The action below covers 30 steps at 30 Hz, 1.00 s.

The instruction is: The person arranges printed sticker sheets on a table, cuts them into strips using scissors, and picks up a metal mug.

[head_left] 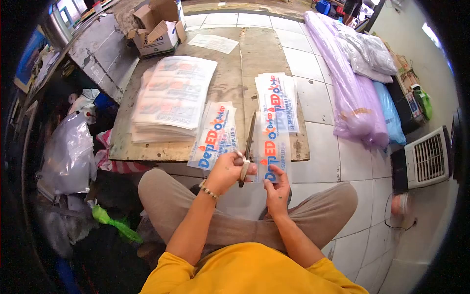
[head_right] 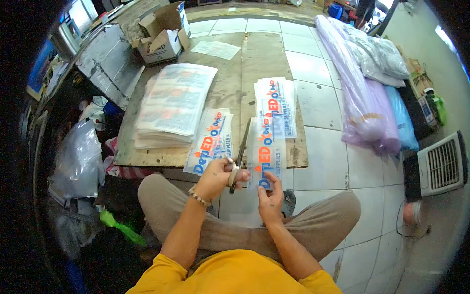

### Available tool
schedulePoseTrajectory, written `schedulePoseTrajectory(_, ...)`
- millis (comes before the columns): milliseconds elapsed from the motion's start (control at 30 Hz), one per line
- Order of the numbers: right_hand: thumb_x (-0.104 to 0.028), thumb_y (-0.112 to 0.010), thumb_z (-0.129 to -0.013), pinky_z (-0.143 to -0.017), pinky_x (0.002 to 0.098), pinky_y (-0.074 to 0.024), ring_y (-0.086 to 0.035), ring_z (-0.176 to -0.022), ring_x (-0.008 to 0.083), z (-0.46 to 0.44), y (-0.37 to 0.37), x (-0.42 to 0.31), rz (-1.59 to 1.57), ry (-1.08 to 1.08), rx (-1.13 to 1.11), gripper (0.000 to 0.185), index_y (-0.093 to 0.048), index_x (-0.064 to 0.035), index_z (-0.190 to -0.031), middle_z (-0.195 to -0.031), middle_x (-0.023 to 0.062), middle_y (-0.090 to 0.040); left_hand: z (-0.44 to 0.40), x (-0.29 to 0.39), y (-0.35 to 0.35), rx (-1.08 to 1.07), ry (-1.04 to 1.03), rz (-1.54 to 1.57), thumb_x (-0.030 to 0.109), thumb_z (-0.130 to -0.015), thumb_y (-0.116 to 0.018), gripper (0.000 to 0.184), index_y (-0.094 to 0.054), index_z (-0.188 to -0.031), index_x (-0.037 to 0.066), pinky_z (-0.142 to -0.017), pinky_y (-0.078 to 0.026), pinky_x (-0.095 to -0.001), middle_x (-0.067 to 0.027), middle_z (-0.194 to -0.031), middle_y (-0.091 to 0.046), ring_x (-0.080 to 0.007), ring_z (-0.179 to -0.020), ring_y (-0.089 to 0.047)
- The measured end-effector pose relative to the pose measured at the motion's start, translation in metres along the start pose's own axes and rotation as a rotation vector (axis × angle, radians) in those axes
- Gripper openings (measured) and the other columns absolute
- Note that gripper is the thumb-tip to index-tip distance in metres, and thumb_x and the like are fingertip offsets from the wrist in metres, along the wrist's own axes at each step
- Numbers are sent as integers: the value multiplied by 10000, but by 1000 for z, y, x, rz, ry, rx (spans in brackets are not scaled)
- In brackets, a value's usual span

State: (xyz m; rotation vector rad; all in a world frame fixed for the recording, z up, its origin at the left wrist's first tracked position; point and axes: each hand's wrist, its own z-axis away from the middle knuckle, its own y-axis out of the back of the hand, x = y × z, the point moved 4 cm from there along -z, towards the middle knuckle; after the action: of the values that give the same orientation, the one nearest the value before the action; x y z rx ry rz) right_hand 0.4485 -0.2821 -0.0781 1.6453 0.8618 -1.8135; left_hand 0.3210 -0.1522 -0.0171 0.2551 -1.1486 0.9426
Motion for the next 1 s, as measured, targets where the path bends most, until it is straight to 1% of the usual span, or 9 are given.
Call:
schedulePoseTrajectory(167, 4, -591, -876, -593, 261, -475, -569, -668, 103, -36, 15, -18, 237, 97, -26, 399, -566, -4, -1274, -1072, 121, -648, 47, 2, 1, -168, 52, -134, 114, -779, -830, 741, -447, -1380, -87, -668, -574, -263, -160, -1023, -713, -187, -873, -712)
schedulePoseTrajectory(267, -28, -594, -878, -614, 284, -499, -619, -654, 139, -67, 13, -44, 407, 315, -50, 394, -561, 17, -1268, -968, 166, -690, 71, 10, 23, -96, 7, -175, 78, -765, -828, 733, -465, -1384, -71, -673, -576, -260, -162, -1011, -715, -171, -851, -702)
schedulePoseTrajectory(300, -34, -597, -881, -609, 286, -507, -631, -657, 143, -80, 12, -44, 402, 270, -56, 394, -558, 20, -1269, -962, 160, -690, 77, 14, 33, -68, -12, -206, 63, -763, -823, 723, -470, -1381, -69, -672, -576, -260, -162, -1010, -715, -169, -844, -700)
schedulePoseTrajectory(400, -58, -608, -896, -589, 286, -528, -658, -671, 150, -116, 7, -45, 342, 134, -75, 395, -544, 29, -1277, -956, 139, -681, 102, 28, 69, 135, -93, -279, 38, -765, -816, 752, -440, -1408, -62, -700, -564, -248, -155, -1050, -714, -145, -874, -684)
schedulePoseTrajectory(567, -110, -634, -921, -550, 276, -541, -657, -693, 138, -159, -4, -37, 260, 32, -66, 423, -510, 52, -1291, -968, 129, -660, 144, 46, 143, 594, -257, -302, -4, -768, -794, 696, -451, -1372, -58, -622, -547, -231, -150, -1009, -716, -131, -780, -678)
schedulePoseTrajectory(700, -183, -689, -894, -536, 278, -534, -639, -671, 137, -167, -9, -37, 266, -23, -36, 515, -502, 61, -1307, -966, 122, -657, 160, 45, 235, 781, -285, -360, 10, -766, -803, 532, -547, -1228, -54, -529, -509, -237, -100, -893, -718, -114, -683, -660)
schedulePoseTrajectory(800, -261, -724, -870, -531, 282, -528, -622, -645, 132, -171, -10, -39, 346, 4, -60, 627, -476, 56, -1351, -935, 115, -659, 163, 43, 296, 915, -253, -507, 76, -724, -851, 343, -618, -948, -38, -518, -505, -250, -92, -782, -711, -126, -622, -662)
schedulePoseTrajectory(900, -339, -736, -857, -515, 282, -507, -609, -617, 128, -176, -9, -43, 456, -49, -114, 737, -425, 30, -1415, -864, 102, -669, 160, 37, 354, 1078, -241, -814, 125, -689, -883, 397, -610, -924, -40, -519, -512, -270, -123, -778, -713, -132, -580, -651)
schedulePoseTrajectory(1000, -402, -729, -858, -498, 278, -477, -603, -592, 123, -165, -7, -61, 569, -188, -204, 799, -382, -3, -1457, -778, 94, -671, 155, 53, 356, 1138, -160, -1111, 241, -612, -917, 460, -635, -868, -16, -601, -528, -366, -138, -782, -715, -241, -674, -696)
